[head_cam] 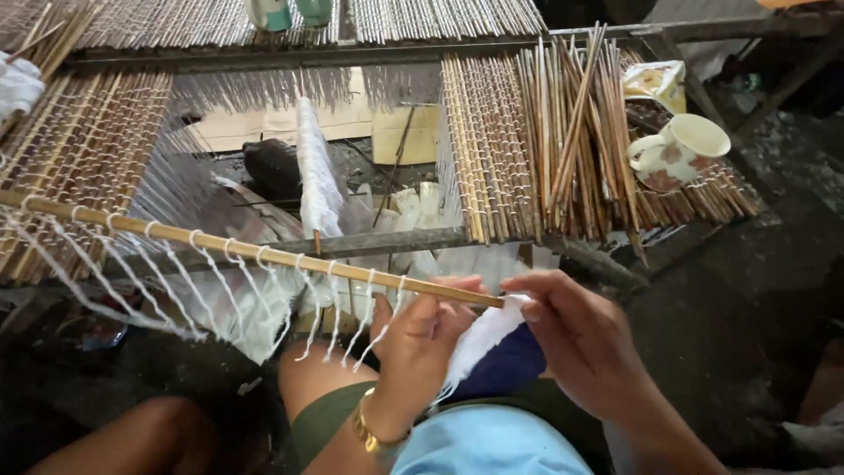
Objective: Tying white cotton wicks onto a wooden stick in a repetitive manner as part of candle preparation.
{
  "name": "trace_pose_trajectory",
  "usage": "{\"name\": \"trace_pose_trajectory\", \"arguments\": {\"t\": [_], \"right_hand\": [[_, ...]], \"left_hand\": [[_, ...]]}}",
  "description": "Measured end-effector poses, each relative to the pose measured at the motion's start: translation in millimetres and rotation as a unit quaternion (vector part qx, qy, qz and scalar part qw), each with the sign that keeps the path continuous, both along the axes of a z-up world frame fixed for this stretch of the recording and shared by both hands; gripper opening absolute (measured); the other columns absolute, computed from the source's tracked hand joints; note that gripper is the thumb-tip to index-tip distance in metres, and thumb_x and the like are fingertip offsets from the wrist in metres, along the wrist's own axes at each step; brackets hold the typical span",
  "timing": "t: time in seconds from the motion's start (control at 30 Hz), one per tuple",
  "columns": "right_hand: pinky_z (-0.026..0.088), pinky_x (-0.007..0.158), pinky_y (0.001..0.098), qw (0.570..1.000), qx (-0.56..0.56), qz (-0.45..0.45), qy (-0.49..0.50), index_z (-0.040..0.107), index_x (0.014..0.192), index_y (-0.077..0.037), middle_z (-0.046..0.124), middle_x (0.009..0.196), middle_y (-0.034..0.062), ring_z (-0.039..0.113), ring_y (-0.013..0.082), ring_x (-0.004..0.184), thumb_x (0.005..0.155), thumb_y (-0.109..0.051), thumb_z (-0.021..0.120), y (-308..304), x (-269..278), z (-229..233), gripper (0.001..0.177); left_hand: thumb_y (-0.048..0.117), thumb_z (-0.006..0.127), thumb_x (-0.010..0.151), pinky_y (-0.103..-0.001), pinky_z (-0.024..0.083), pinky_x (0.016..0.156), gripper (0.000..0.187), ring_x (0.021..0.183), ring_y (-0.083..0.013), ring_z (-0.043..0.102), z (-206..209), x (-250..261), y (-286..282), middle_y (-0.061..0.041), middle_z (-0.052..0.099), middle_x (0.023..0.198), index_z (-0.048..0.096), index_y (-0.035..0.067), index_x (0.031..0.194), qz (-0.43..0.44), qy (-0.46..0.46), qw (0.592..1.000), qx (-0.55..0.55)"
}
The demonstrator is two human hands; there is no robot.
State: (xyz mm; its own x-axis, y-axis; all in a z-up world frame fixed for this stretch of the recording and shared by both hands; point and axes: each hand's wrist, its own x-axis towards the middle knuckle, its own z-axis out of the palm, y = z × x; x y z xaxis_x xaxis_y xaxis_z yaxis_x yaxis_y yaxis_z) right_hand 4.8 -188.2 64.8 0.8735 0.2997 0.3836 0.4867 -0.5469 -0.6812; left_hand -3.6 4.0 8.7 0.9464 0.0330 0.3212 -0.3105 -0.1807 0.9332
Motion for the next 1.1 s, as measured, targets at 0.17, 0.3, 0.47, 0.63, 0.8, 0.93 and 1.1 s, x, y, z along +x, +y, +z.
{"name": "trace_pose_trajectory", "arguments": {"t": [0.17,0.3,0.47,0.63,0.8,0.93,1.1], "right_hand": [[0.035,0.049,0.0213,0.999,-0.001,-0.023,-0.046,0.072,0.105,-0.021,0.05,0.061,-0.0104,0.042,0.0029,0.049,0.096,-0.028,0.065,5,3,-11,0.013],[0.028,0.049,0.022,0.994,0.1,0.021,-0.033,0.071,0.1,-0.014,0.05,0.062,-0.0074,0.035,0.004,0.051,0.096,-0.01,0.066,7,4,-19,0.008],[0.028,0.048,0.0221,0.998,0.064,-0.009,-0.024,0.073,0.101,-0.017,0.044,0.059,-0.0093,0.034,0.0036,0.05,0.097,-0.016,0.063,9,2,-19,0.011],[0.029,0.049,0.0214,0.998,0.063,0.0,-0.024,0.071,0.104,-0.017,0.043,0.059,-0.0101,0.035,0.0027,0.052,0.101,-0.024,0.057,14,0,-15,0.016],[0.028,0.049,0.022,0.996,0.061,0.005,-0.059,0.071,0.105,-0.017,0.044,0.059,-0.0099,0.033,0.0028,0.05,0.097,-0.018,0.065,10,1,-18,0.01],[0.031,0.05,0.0211,0.997,0.048,-0.021,-0.064,0.074,0.105,-0.02,0.048,0.062,-0.0097,0.036,0.0032,0.049,0.095,-0.018,0.065,9,1,-24,0.013],[0.042,0.063,0.0224,0.995,0.101,0.014,-0.014,0.072,0.107,-0.013,0.065,0.08,-0.0052,0.054,0.0057,0.064,0.105,-0.023,0.05,11,-1,-20,0.024]], "left_hand": [[0.042,0.068,0.091,-0.048,-0.001,0.114,0.016,0.079,-0.0073,0.074,-9,-5,2,0.015,0.08,0.086,0.079,0.03,0.09,0.053,-0.027,0.986,0.156],[0.031,0.047,0.106,-0.029,0.055,0.091,0.033,0.096,-0.0156,0.076,-9,-5,2,-0.005,0.079,0.098,0.067,0.007,0.115,-0.036,-0.044,0.993,-0.1],[0.033,0.066,0.097,-0.024,0.051,0.058,0.032,0.075,-0.012,0.062,-38,-4,-12,-0.007,0.063,0.091,0.062,0.003,0.109,-0.072,-0.016,0.979,-0.191],[0.025,0.073,0.094,-0.033,0.046,0.08,0.011,0.08,-0.0165,0.072,-19,-2,-4,0.005,0.079,0.094,0.074,0.016,0.1,-0.002,-0.12,0.99,0.075],[0.037,0.047,0.106,-0.03,0.031,0.094,0.039,0.062,-0.0052,0.061,-9,-7,11,0.009,0.06,0.065,0.081,0.018,0.102,0.04,-0.059,0.997,0.022],[0.031,0.042,0.108,-0.032,0.054,0.1,0.033,0.1,-0.0178,0.076,-13,-12,0,-0.009,0.079,0.104,0.061,0.004,0.109,-0.076,0.001,0.985,-0.153],[0.031,0.075,0.091,-0.032,0.062,0.078,0.026,0.084,-0.0158,0.074,-21,-8,-6,-0.003,0.077,0.098,0.071,0.012,0.108,-0.033,-0.076,0.995,0.051]]}}
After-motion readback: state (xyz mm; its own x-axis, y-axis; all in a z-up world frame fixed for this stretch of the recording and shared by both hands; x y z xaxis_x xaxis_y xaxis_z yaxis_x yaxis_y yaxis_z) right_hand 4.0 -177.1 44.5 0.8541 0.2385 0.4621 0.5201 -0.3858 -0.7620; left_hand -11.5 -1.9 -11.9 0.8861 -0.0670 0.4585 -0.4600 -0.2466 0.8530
